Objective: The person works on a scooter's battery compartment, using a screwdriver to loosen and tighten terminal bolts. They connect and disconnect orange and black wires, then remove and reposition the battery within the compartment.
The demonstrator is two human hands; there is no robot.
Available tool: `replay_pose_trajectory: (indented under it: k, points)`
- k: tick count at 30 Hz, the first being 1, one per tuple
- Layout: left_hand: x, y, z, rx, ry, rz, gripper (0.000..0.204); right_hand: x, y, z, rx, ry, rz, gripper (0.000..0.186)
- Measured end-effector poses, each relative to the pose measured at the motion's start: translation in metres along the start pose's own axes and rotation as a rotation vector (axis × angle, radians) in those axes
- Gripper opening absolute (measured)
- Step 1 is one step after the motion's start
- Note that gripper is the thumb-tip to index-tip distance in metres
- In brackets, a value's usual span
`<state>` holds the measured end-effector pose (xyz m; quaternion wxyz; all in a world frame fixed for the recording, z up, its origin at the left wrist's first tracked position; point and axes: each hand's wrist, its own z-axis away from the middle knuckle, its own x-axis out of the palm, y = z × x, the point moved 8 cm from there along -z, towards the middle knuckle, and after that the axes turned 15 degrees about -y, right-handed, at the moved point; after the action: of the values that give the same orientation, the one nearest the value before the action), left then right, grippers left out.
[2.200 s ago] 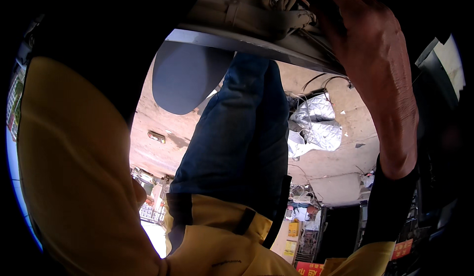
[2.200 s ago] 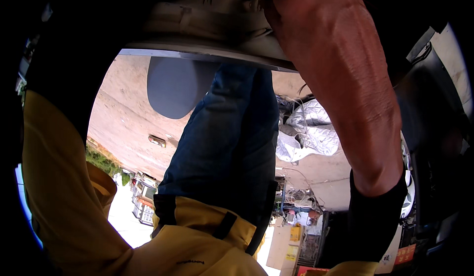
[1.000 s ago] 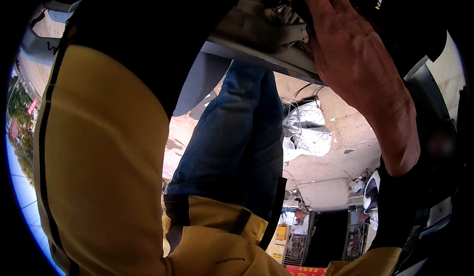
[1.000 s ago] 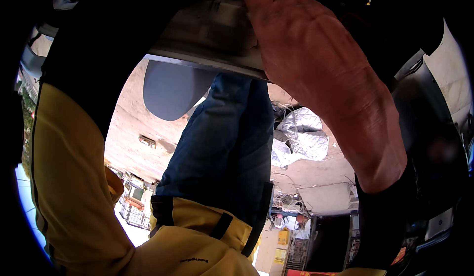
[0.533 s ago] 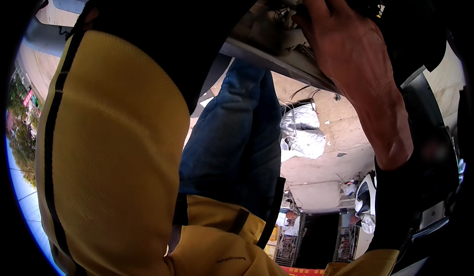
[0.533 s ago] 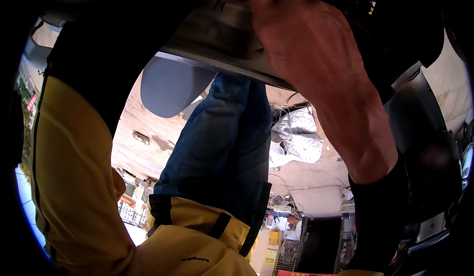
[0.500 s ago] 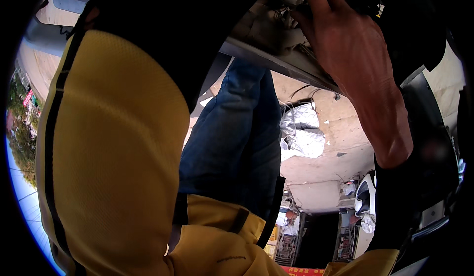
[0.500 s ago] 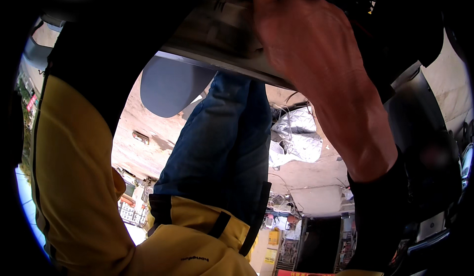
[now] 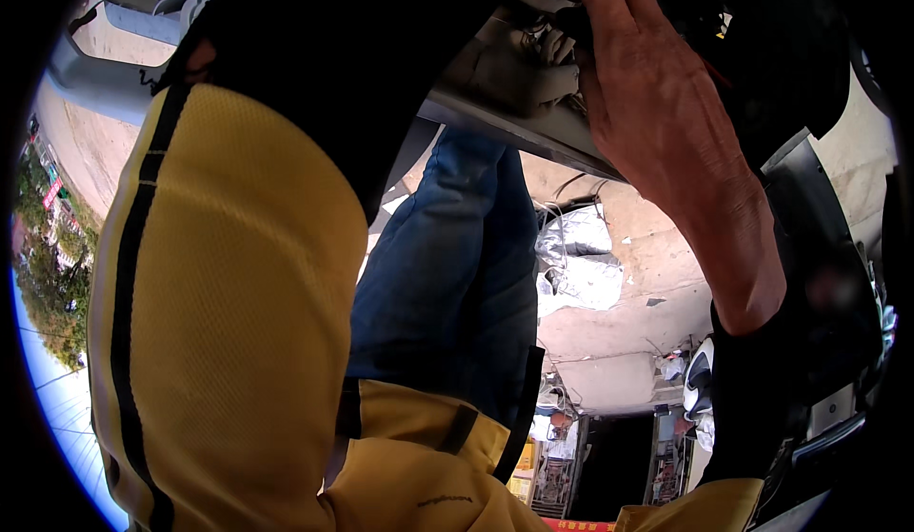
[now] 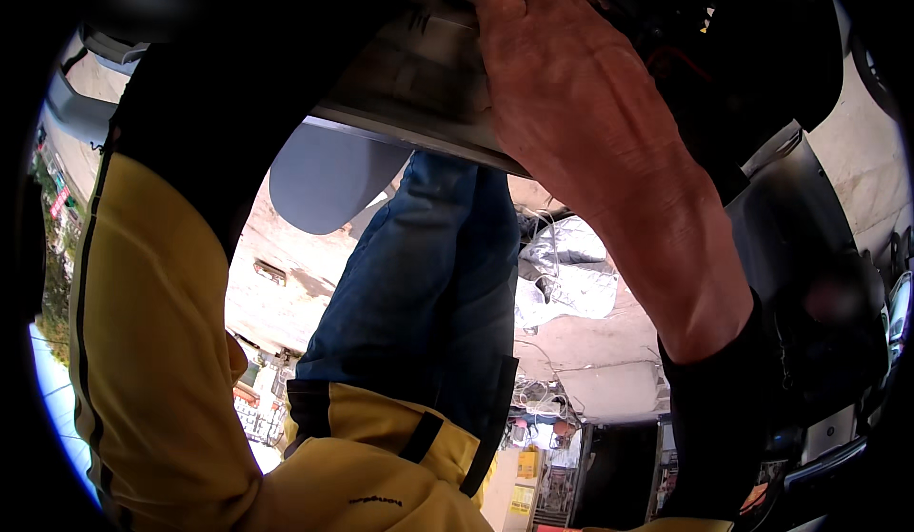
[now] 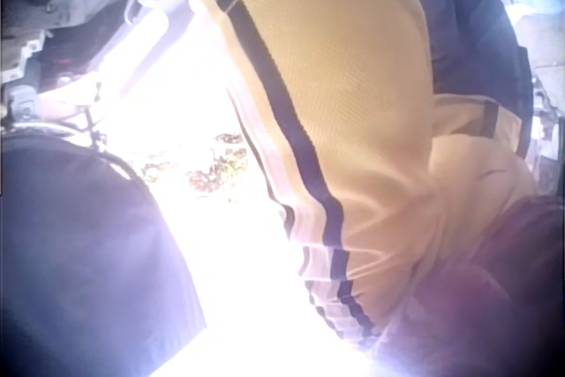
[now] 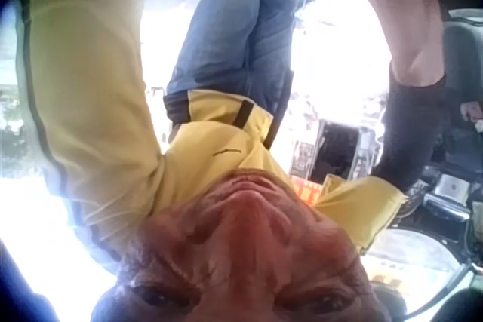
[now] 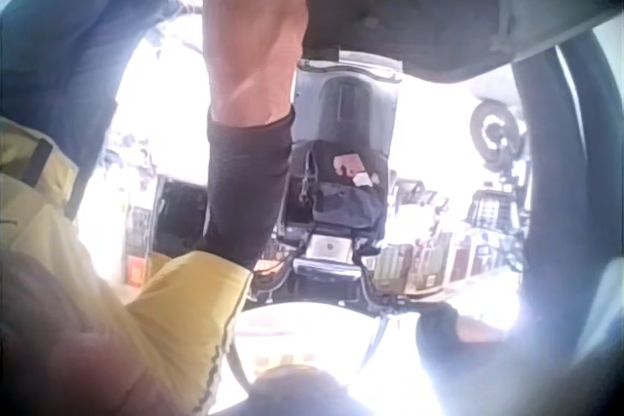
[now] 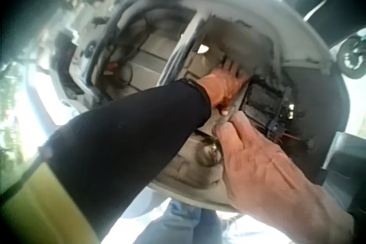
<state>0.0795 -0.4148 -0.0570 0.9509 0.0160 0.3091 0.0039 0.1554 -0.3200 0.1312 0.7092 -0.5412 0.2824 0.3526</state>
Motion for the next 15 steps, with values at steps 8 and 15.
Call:
replay_pose_trajectory:
  k: [8,15]
  points:
    - [-0.002,0.005,0.003,0.022,0.008,-0.014,0.129,0.020,0.007,0.010,0.253,-0.053,0.023,0.030]
    - [-0.008,0.007,-0.007,0.004,-0.039,-0.042,0.127,0.036,0.025,0.006,0.419,-0.333,0.100,0.030]
